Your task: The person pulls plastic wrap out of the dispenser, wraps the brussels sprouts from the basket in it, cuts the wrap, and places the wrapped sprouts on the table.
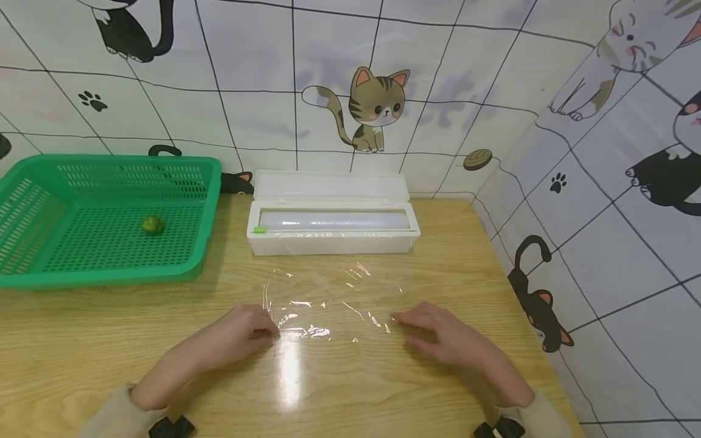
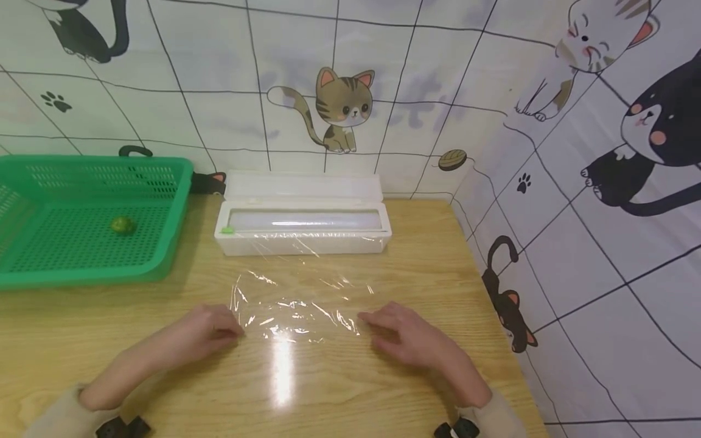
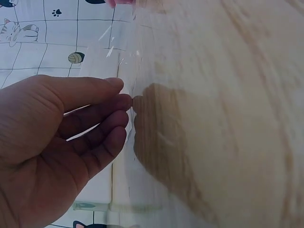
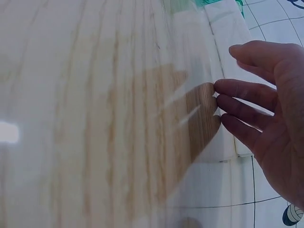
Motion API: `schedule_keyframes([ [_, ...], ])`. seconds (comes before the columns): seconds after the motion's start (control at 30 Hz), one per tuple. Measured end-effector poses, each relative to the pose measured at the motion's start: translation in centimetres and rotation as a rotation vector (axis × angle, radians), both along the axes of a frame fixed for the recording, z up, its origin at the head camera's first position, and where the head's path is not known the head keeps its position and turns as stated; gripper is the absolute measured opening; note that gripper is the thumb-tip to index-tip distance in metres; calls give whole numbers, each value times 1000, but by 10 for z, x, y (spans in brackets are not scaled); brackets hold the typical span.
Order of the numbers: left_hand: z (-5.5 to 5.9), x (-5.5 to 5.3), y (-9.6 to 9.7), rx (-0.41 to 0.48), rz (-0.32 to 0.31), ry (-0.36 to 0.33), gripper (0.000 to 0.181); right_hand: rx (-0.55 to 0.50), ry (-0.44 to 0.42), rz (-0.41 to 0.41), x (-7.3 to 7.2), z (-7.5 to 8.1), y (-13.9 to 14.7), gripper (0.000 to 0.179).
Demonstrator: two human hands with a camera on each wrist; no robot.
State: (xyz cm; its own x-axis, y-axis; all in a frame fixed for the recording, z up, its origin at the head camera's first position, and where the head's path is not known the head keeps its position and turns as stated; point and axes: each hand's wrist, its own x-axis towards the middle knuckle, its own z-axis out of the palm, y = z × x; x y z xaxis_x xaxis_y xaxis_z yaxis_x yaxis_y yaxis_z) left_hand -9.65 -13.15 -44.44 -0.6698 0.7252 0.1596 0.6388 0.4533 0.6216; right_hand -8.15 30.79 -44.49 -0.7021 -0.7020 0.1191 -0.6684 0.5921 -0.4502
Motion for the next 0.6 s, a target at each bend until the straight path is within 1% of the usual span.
schedule_keyframes([
  [0.1,1,-1,-1,6,12,-13,15,6,-12,-7,1,0,0,39],
  [0.17,2,-2,-2,16,31,-27,16,-16,0,-6,0,-1,0,37],
  [0.23,5,-3,-5,34,73,-67,16,-47,21,-9,-1,-1,-1,37],
  [0.27,6,-3,-6,53,96,-69,16,-65,31,-9,-1,-2,-1,38],
  [0.33,8,-5,-10,114,142,-34,18,-94,50,-10,-2,-3,-1,39],
  [0.37,10,-6,-12,150,167,-3,20,-103,58,-11,-2,-4,-1,40],
  [0.43,12,-7,-15,228,208,84,25,-112,67,-9,-3,-5,-1,40],
  [0.47,15,-8,-17,261,231,111,26,-117,70,-8,-3,-6,-1,40],
  [0.5,18,-8,-19,290,254,110,27,-122,71,-6,-3,-6,-1,40],
  [0.53,23,-7,-21,318,282,87,26,-126,75,-3,-4,-7,-1,40],
  [0.6,34,-6,-27,364,342,-12,21,-140,84,7,-4,-7,-1,39],
])
